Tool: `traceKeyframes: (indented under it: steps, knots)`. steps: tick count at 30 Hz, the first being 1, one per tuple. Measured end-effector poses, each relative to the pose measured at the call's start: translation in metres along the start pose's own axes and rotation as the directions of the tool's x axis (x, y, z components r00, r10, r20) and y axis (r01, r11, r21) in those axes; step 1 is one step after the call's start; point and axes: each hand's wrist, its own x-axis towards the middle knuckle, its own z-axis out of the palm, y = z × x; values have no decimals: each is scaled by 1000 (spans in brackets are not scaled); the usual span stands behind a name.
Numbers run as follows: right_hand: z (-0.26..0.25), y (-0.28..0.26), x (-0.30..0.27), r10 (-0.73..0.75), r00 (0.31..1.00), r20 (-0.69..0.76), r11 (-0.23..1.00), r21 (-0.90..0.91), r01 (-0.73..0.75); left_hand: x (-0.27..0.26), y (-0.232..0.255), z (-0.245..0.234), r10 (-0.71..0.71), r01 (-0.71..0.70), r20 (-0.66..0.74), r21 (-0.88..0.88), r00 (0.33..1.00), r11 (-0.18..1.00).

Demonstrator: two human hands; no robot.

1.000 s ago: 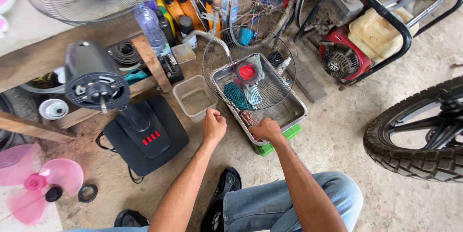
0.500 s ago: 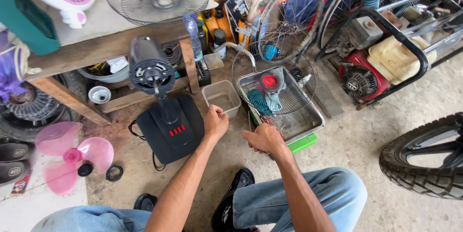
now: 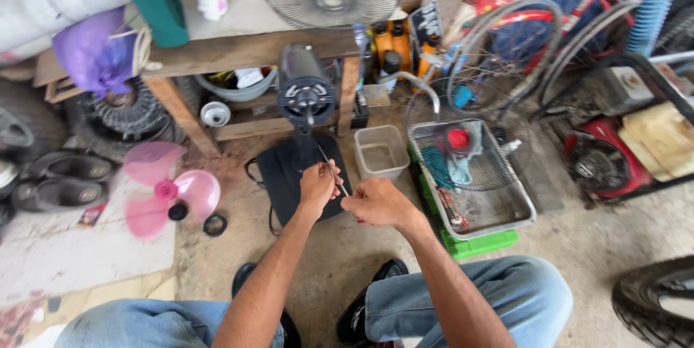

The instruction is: The person disassembles a table fan by removing the front grille, unscrewing the blade nut, and detaching the fan blades. They then remove the rear grille and use a screwdriver to loosen a screw on the fan motor housing.

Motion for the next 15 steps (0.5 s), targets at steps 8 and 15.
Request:
traceKeyframes:
  steps: [8,15]
  knots:
    - [106,-10,104,82,945,316,997,-17,-81,51,-90,-107,-254,205,-121,-316,960,926]
    - [225,16,184,116,924,364,976,131,-174,68,-144,-172,-293,271,-281,-115,914,956]
